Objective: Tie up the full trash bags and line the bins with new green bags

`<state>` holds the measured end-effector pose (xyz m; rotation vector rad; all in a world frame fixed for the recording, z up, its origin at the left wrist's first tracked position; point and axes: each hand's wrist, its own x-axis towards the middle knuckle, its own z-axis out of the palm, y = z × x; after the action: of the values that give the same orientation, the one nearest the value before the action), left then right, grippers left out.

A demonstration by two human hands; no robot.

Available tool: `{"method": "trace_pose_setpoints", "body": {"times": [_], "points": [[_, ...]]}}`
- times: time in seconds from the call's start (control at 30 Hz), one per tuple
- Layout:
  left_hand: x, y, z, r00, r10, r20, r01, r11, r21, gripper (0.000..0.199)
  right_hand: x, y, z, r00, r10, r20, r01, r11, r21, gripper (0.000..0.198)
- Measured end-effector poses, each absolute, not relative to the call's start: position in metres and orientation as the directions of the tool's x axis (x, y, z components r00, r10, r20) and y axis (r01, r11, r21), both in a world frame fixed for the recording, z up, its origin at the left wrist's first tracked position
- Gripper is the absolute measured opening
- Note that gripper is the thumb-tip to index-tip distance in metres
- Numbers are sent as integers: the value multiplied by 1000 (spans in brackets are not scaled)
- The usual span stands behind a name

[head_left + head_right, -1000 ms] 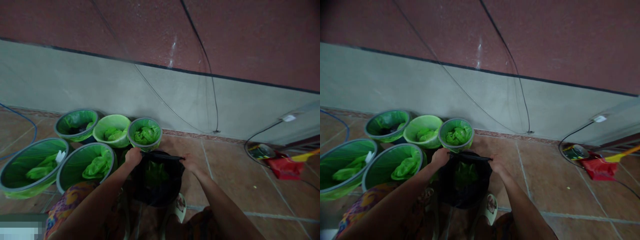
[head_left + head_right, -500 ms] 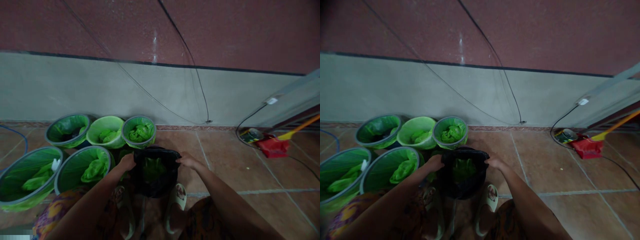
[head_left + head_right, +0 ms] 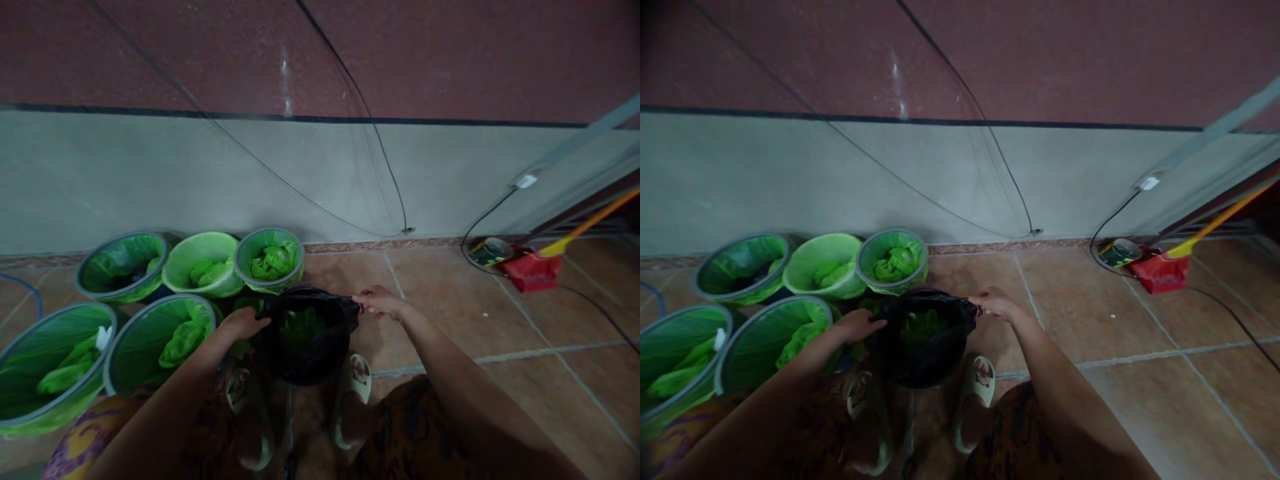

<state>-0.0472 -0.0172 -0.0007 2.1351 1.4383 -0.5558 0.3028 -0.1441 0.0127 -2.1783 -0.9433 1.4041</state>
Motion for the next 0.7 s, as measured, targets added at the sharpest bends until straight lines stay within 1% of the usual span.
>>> {"method": "trace_pose_setpoints", "body": {"times": [0.07,0.17,0.23,0.3,0.33,0.4,0.5,0.7], "points": [[-46,-20,1,376,690,-618,926,-291,238,40,303,-147,6,232,740,-631,393,-665,-635,38],[-45,-26,4,375,597,-709,927,-237,290,24,301,-148,-9,165,776,-609,490,-601,-632,24],[-44,-30,6,367,529,-765,930,-223,292,11,301,-146,-18,176,795,-580,553,-567,-610,18],[-45,-31,8,375,490,-787,927,-228,300,3,301,-143,-21,220,808,-547,589,-557,-585,17],[-46,-31,9,383,479,-790,923,-229,309,2,301,-141,-20,246,813,-528,598,-556,-577,17],[-49,-29,12,376,477,-794,926,-210,312,10,301,-138,-14,288,821,-493,597,-556,-578,19],[-53,-25,18,382,476,-792,924,-215,317,21,300,-135,1,310,837,-450,568,-543,-619,24],[-53,-21,30,462,456,-761,884,-312,349,13,291,-133,21,356,864,-356,463,-494,-736,17]]}}
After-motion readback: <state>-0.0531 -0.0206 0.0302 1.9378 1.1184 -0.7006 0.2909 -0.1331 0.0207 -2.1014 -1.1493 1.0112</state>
